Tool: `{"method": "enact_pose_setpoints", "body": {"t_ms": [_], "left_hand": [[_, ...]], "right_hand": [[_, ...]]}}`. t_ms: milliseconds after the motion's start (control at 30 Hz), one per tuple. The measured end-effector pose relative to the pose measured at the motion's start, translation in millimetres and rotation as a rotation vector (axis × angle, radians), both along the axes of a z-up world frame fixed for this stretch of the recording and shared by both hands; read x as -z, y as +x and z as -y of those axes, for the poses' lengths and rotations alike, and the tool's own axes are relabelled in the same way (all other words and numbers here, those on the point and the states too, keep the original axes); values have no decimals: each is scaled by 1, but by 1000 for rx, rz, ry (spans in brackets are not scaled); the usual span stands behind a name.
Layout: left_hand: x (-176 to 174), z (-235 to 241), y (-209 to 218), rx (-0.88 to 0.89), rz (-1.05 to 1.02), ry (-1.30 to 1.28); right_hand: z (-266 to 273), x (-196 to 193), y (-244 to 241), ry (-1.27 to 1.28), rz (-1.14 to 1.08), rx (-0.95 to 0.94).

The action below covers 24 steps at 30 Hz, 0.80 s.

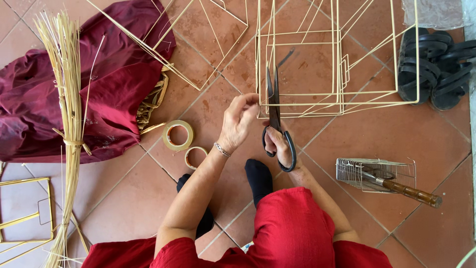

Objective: The person sits on the floor and uses shears to cut and trim thin bamboo sticks while assembling a rectangular bamboo frame. They repeatedly insert sticks into the frame, measure alignment, and trim excess length to fit the structure.

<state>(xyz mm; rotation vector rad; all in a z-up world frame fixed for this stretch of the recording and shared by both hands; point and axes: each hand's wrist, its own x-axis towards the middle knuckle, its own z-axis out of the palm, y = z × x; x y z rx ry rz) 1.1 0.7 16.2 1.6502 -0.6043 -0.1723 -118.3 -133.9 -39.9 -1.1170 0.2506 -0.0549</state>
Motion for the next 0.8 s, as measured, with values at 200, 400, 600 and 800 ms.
{"method": "enact_pose_setpoints", "body": {"t_ms": [200,400,600,800], "left_hand": [[-7,24,6,-127,-245,144],[-9,24,12,-62,-439,54],[-2,22,16,3,-483,-50],[4,22,13,-25,-526,-50]], "right_hand": [[-3,-6,2,-117,11,33],[9,-8,15,-8,27,-64],[8,-10,18,90,51,-65],[-1,-1,15,196,98,-49]]}}
